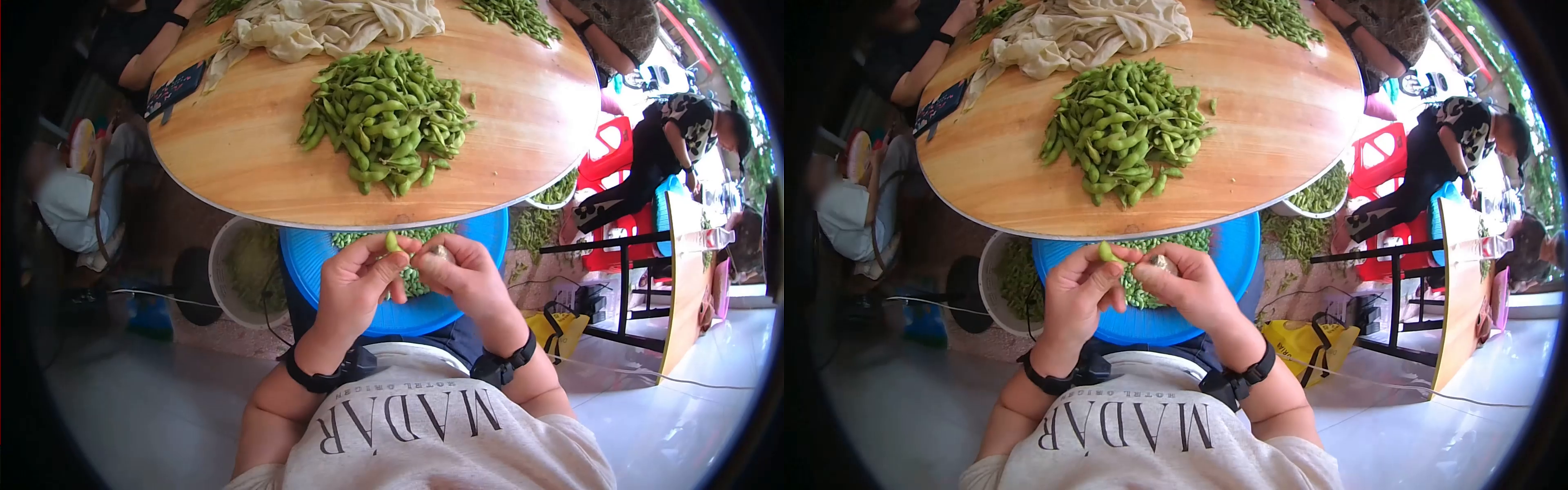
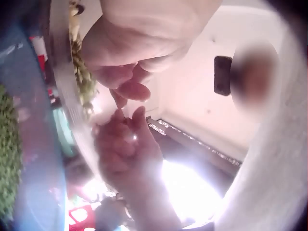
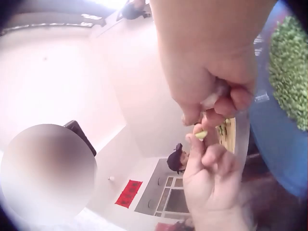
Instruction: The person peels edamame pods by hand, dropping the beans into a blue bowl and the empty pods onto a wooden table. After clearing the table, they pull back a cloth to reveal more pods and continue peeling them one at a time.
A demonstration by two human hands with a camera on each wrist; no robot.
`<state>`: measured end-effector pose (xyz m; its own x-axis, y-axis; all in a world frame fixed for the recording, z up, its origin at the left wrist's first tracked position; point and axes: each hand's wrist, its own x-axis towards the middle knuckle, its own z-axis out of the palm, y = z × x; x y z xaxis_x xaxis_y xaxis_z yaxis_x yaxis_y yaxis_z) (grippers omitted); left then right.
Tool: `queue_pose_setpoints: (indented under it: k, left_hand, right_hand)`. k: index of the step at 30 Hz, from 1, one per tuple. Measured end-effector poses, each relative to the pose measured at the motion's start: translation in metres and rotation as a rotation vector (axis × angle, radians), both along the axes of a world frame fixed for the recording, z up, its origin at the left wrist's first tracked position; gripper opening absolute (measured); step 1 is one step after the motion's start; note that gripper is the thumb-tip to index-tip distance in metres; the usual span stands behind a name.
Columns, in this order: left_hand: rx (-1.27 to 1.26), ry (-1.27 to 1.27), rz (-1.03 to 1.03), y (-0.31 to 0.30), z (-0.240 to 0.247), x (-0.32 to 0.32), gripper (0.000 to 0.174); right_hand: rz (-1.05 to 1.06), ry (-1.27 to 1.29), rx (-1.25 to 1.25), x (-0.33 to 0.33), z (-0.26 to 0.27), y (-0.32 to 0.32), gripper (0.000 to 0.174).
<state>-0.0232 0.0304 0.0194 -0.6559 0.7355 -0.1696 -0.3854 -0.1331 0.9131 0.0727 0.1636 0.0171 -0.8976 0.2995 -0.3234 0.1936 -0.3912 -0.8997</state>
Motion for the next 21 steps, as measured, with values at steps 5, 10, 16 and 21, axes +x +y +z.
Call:
queue_pose_setpoints:
  k: [5, 10, 16, 21]
  left_hand:
    - [-0.223, 0.621, 0.038, -0.008, 0.004, 0.003, 0.017]
    - [-0.267, 1.057, 0.087, -0.011, 0.006, 0.009, 0.017]
    - [-0.321, 1.152, 0.034, -0.013, 0.010, 0.011, 0.019]
    - [-0.322, 1.164, 0.049, -0.012, 0.006, 0.015, 0.017]
  right_hand:
    - [0.097, 0.037, 0.063, -0.003, 0.009, 0.007, 0.031]
    - [0.178, 0.040, 0.105, -0.008, 0.011, -0.002, 0.033]
    - [0.167, 0.011, 0.143, -0.007, 0.016, -0.005, 0.031]
    - [0.077, 0.058, 0.330, -0.008, 0.000, -0.013, 0.027]
